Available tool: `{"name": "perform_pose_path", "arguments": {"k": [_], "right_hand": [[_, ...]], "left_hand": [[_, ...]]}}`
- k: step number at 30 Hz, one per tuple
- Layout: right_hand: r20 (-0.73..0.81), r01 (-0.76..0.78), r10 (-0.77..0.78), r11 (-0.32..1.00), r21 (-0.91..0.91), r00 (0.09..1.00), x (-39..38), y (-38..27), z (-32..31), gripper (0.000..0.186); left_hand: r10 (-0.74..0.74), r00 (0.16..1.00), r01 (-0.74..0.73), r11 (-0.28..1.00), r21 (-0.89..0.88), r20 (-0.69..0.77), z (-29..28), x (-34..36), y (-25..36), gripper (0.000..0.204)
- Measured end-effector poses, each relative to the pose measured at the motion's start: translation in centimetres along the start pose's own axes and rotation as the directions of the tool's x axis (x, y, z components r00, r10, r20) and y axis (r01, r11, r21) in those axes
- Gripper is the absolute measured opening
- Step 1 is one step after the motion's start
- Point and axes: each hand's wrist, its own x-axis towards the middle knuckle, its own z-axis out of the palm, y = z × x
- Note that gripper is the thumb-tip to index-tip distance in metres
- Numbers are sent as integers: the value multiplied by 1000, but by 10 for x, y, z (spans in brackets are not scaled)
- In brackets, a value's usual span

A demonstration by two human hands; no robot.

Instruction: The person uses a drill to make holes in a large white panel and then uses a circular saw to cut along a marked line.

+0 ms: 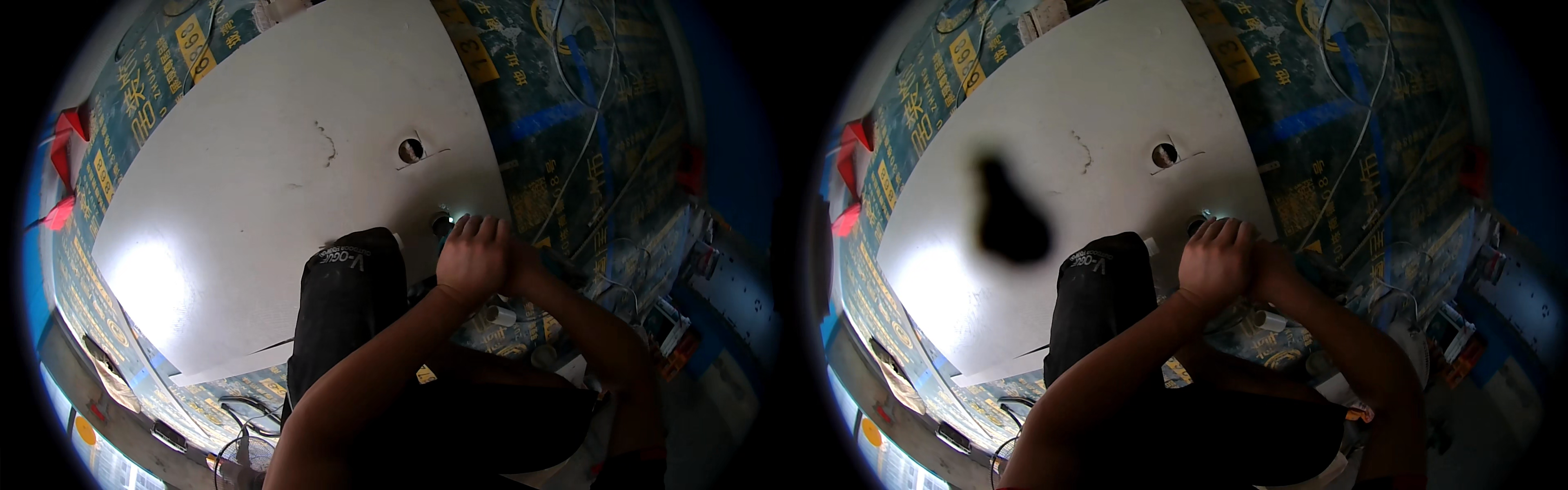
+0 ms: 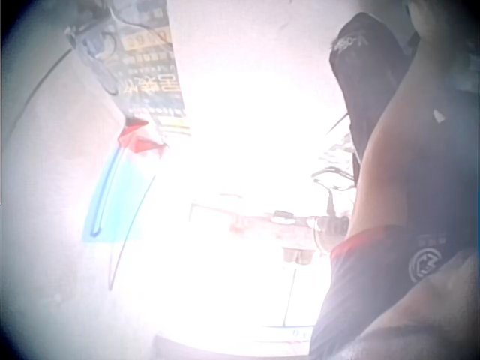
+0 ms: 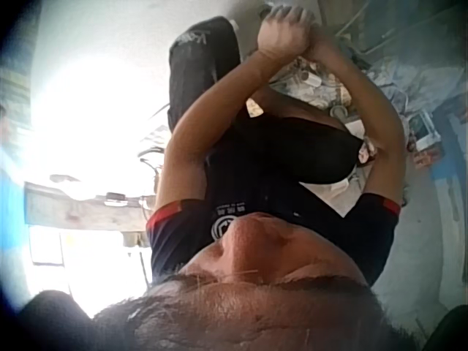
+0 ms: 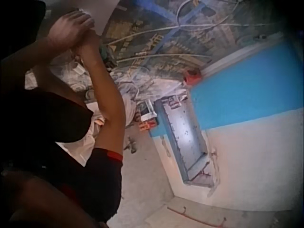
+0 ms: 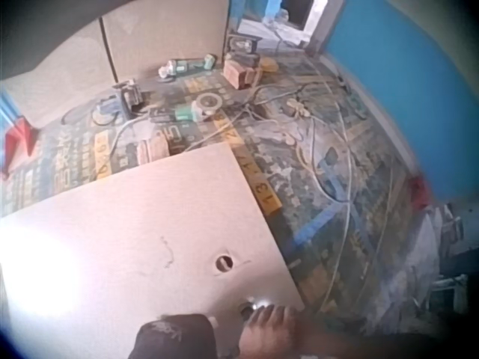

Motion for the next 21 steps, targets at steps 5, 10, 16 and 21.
{"name": "perform_pose_path", "arguments": {"k": [5, 10, 16, 21], "right_hand": [[38, 14, -14, 1000, -3, 999, 2, 1, -3, 27], [29, 13, -15, 998, 59, 999, 2, 0, -11, 30], [180, -20, 33, 997, -73, 983, 3, -7, -27, 28], [102, -19, 24, 998, -56, 994, 7, 4, -15, 33]], "left_hand": [[-10, 1000, 10, 1000, -2, -10, 2, 1, -2, 16], [-24, 999, 25, 999, -24, 29, -1, 5, -1, 16], [-47, 999, 47, 999, -21, 2, 0, 8, -2, 15], [-36, 999, 37, 999, -18, 20, 2, 11, -2, 14]]}}
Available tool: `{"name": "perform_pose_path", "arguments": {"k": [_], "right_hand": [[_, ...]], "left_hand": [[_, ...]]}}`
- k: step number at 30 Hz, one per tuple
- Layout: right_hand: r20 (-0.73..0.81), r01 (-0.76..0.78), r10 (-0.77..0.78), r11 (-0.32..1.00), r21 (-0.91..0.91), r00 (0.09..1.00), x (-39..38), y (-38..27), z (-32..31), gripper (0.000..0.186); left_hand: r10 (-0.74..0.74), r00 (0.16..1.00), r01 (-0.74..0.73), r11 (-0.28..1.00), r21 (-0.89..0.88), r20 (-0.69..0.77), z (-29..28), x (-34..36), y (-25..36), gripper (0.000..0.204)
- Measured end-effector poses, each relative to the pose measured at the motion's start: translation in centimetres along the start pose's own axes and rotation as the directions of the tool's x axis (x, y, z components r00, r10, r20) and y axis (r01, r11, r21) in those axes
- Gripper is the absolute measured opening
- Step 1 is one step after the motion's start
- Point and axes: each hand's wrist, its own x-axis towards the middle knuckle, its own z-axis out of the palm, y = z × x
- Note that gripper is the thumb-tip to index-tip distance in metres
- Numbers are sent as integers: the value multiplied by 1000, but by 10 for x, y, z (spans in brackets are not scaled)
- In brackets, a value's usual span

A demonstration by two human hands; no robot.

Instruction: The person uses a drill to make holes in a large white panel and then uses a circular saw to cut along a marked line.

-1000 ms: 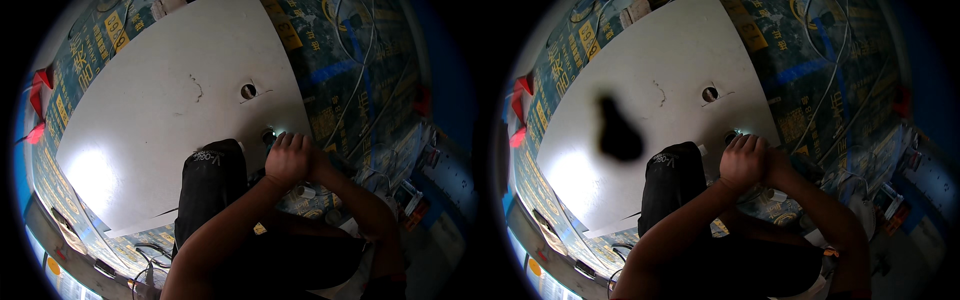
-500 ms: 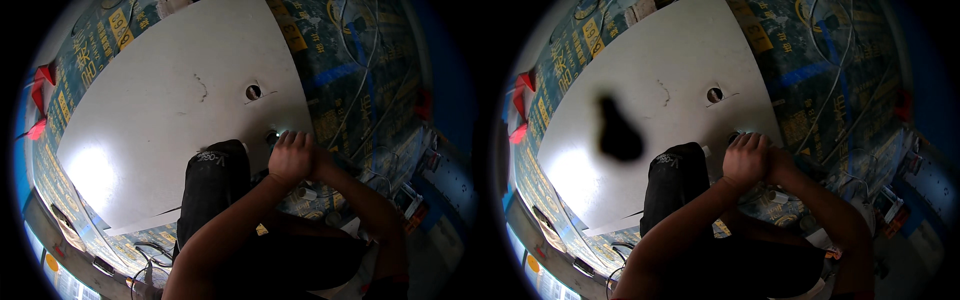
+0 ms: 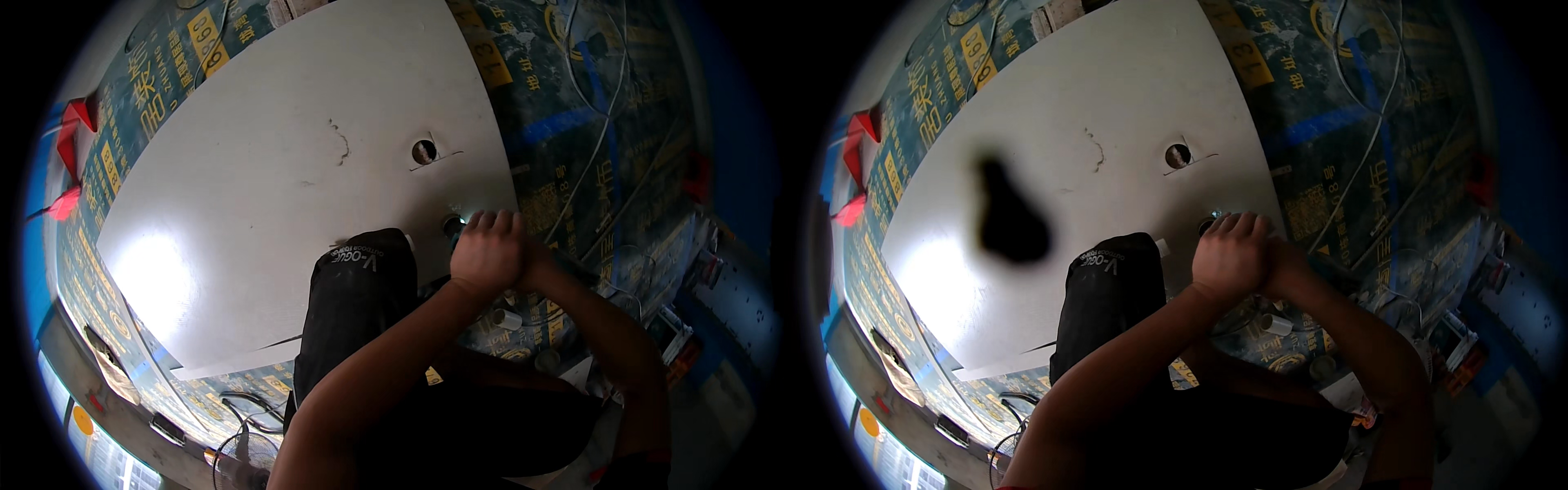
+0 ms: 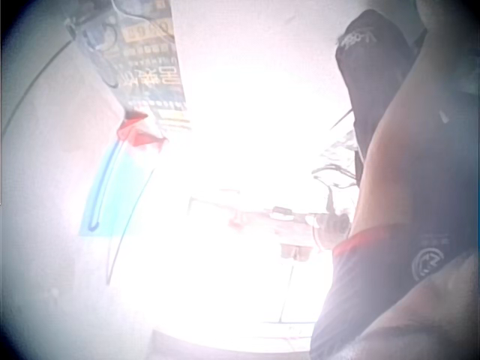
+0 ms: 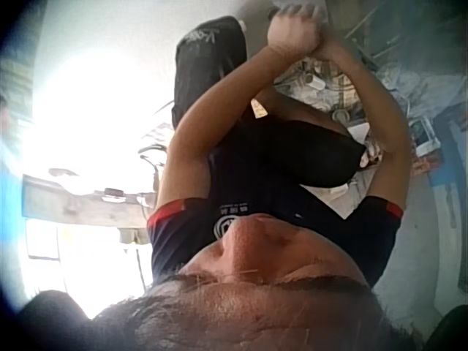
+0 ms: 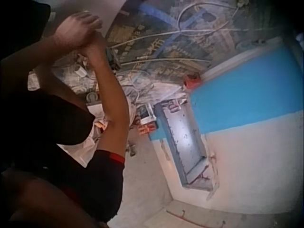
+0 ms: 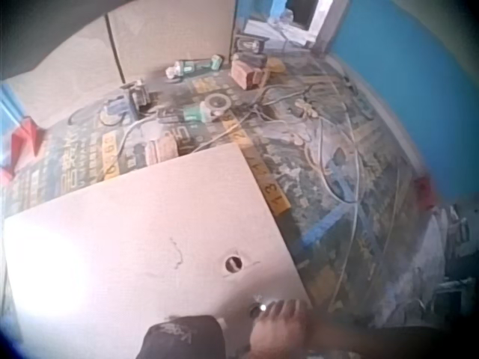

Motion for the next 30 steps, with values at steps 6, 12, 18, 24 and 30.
{"name": "perform_pose_path", "arguments": {"k": [6, 12, 18, 24, 30], "right_hand": [[-56, 76, -69, 990, 121, 996, 0, 9, 6, 38], [-69, 99, -89, 984, 152, 994, 5, 19, 12, 40], [-129, 158, -139, 976, 149, 982, 6, 21, 23, 45], [-275, 229, -145, 925, 303, 951, 3, 27, 40, 45], [-196, 202, -145, 927, 317, 970, 4, 30, 41, 52]], "left_hand": [[10, 1000, -10, 1000, 24, 1, 4, 1, 1, 13], [8, 1000, -8, 999, 42, 3, 5, 5, 3, 14], [36, 999, -38, 994, 103, 27, 10, 4, 3, 15], [66, 997, -68, 993, 97, 30, 13, 4, 6, 16], [94, 994, -103, 983, 155, 64, 17, 6, 10, 18]]}}
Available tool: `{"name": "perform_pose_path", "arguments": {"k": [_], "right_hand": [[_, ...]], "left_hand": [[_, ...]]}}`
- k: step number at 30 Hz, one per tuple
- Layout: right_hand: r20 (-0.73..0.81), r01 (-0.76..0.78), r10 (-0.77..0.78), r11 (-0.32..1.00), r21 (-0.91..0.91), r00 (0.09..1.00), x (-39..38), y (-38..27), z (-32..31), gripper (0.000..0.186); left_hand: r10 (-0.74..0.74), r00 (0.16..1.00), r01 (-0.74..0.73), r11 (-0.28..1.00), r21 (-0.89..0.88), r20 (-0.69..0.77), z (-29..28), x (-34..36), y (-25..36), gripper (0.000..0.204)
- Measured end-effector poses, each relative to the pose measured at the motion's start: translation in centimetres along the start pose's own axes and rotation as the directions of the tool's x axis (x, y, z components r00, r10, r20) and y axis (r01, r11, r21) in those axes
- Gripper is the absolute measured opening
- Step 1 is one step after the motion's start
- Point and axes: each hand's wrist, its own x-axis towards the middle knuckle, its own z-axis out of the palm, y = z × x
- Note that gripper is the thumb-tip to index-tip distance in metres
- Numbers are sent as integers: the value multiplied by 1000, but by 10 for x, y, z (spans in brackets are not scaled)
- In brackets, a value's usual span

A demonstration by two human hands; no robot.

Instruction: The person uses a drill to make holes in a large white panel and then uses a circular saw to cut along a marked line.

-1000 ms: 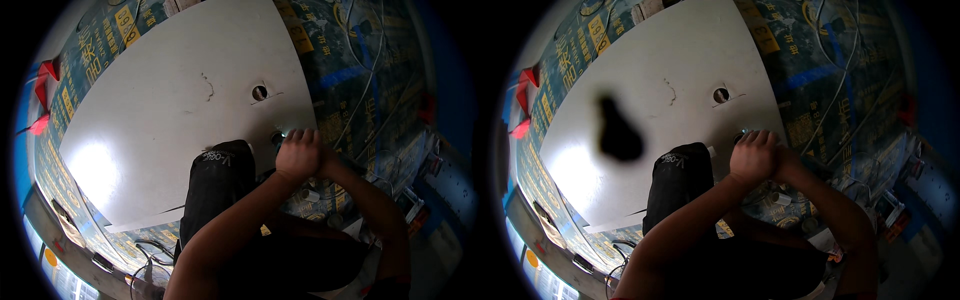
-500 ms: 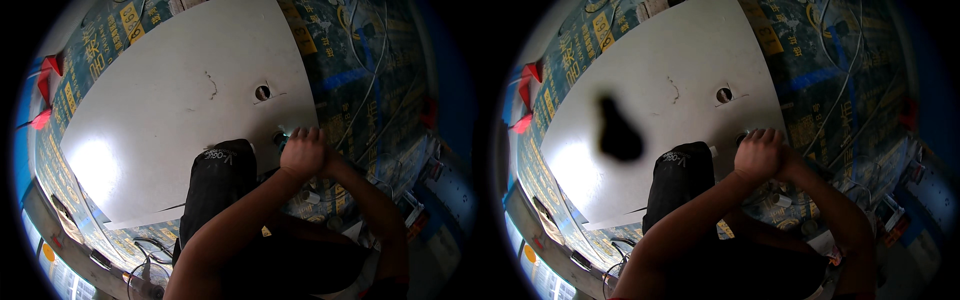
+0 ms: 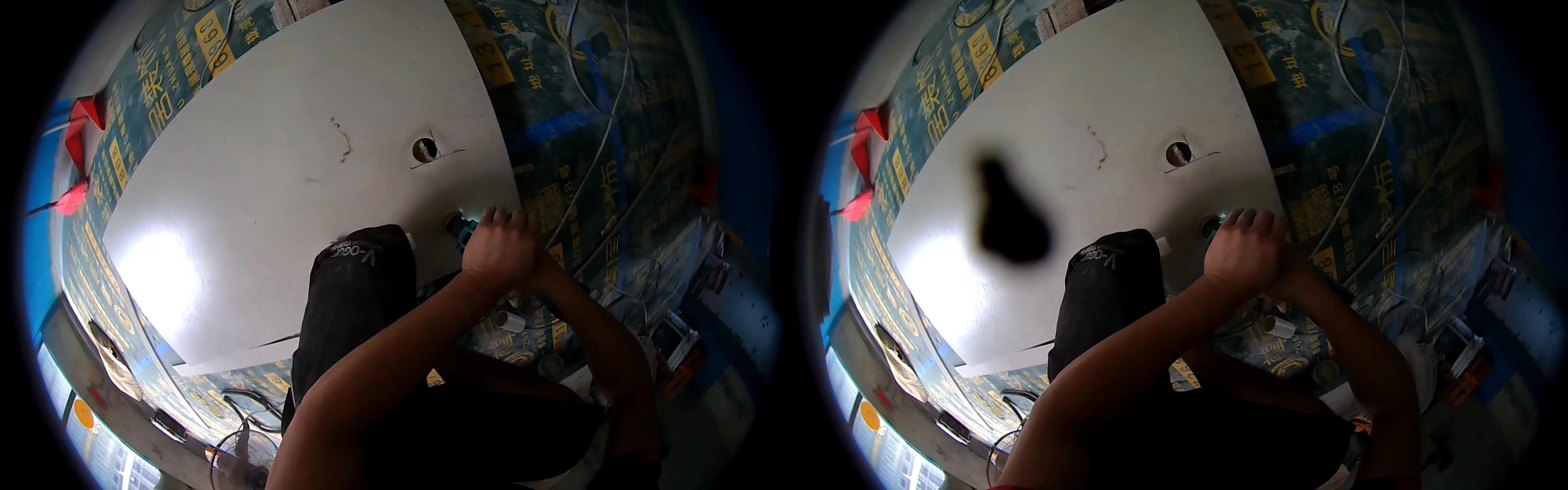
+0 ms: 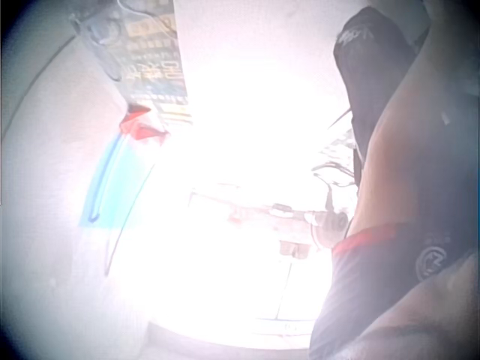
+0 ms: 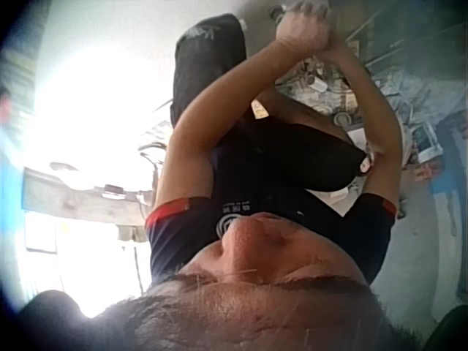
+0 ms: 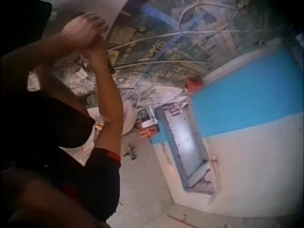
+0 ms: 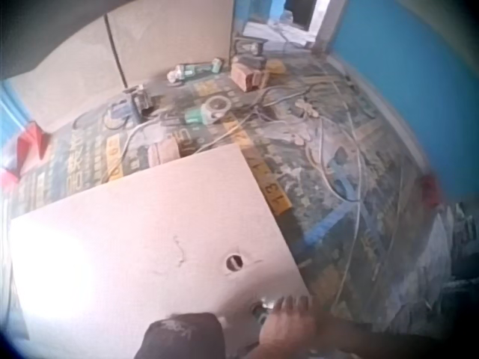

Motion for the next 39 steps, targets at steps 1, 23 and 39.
{"name": "perform_pose_path", "arguments": {"k": [1, 23, 39], "right_hand": [[19, -17, 17, 1000, -2, 1000, 0, 2, 2, 54], [-171, 17, -26, 998, -52, 985, -19, -1, 30, 49], [-120, -35, 17, 988, -153, 993, -20, -10, 26, 45]], "left_hand": [[3, 1000, -3, 1000, -2, 1, 0, 1, 1, 18], [81, 997, -81, 997, 13, 5, -1, -17, 4, 20], [58, 998, -58, 998, -12, -7, 0, -23, 4, 18]]}}
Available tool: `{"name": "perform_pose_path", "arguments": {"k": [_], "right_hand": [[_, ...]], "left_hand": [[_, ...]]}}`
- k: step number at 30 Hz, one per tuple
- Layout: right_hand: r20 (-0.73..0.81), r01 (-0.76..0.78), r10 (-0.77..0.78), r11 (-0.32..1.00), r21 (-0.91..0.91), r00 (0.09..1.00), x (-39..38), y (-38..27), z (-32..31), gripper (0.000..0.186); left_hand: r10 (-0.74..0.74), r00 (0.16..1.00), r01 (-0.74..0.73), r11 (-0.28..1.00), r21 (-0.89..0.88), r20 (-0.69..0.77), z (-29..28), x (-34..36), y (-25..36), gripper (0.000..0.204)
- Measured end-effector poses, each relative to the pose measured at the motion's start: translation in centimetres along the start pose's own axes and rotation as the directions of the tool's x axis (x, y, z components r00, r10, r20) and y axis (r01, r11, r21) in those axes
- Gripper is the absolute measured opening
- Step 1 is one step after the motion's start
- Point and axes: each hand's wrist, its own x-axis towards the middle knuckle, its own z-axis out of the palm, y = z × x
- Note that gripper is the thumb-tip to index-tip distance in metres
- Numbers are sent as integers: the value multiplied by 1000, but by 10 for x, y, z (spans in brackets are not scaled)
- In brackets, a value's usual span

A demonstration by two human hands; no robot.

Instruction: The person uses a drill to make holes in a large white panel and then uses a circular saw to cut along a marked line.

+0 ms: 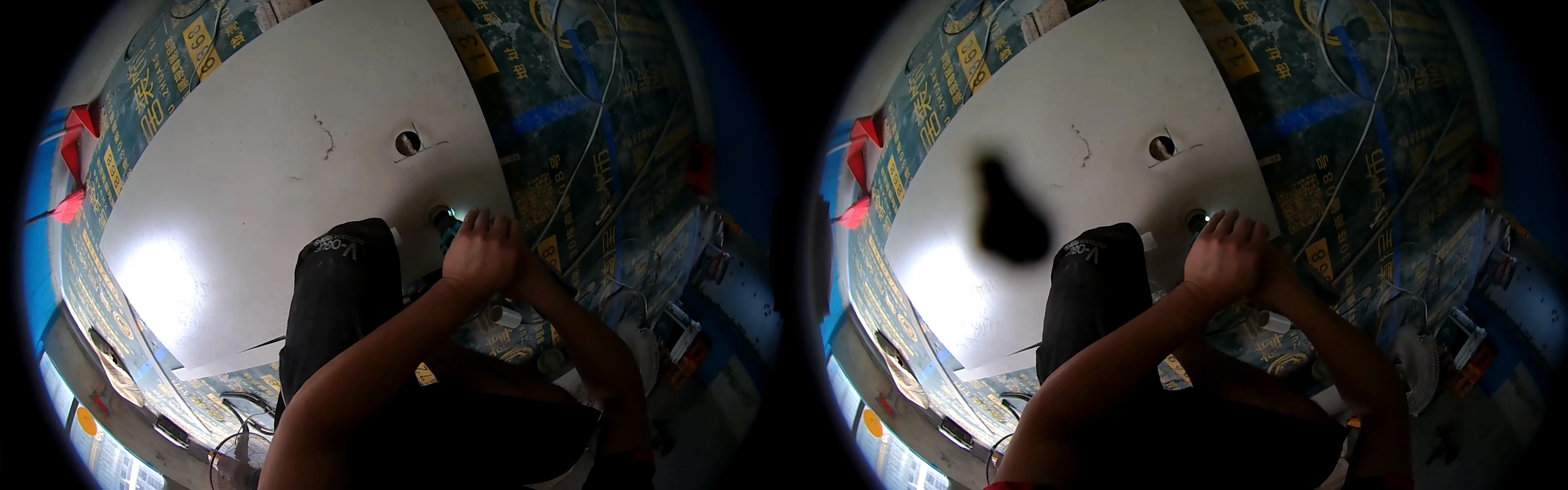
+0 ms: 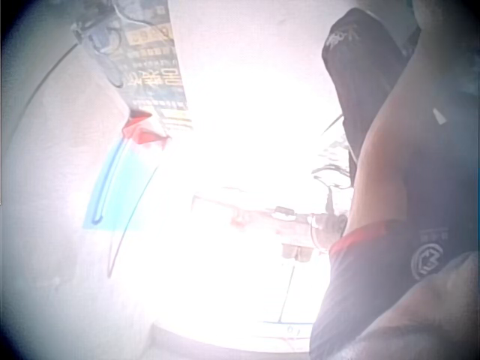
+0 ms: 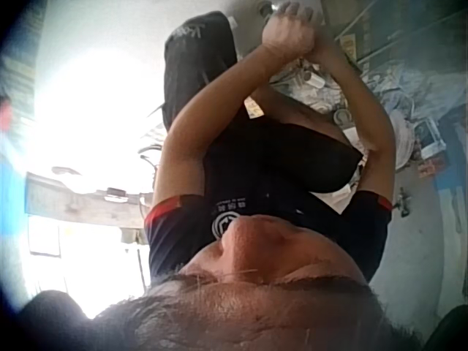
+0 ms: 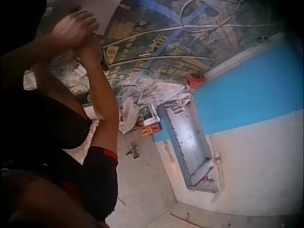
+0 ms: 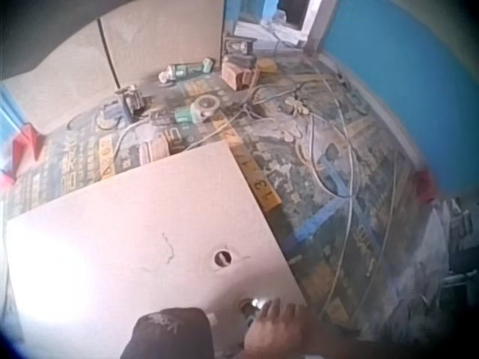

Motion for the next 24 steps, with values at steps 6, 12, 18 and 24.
{"name": "perform_pose_path", "arguments": {"k": [6, 12, 18, 24], "right_hand": [[-15, 32, -32, 999, 16, 999, 2, 1, 4, 43], [-35, 11, -11, 1000, 3, 999, 3, -3, -2, 36], [279, -77, 140, 971, -225, 950, 21, -27, -32, 36], [228, 107, -89, 992, -69, 970, 19, -29, -67, 37]], "left_hand": [[10, 1000, -10, 1000, 23, -4, 1, -3, -1, 18], [-9, 1000, 9, 1000, 13, -7, -4, -2, 0, 20], [-48, 995, 47, 999, -20, -85, 2, -22, -11, 22], [-22, 985, 6, 995, -95, -173, -18, -9, -10, 30]]}}
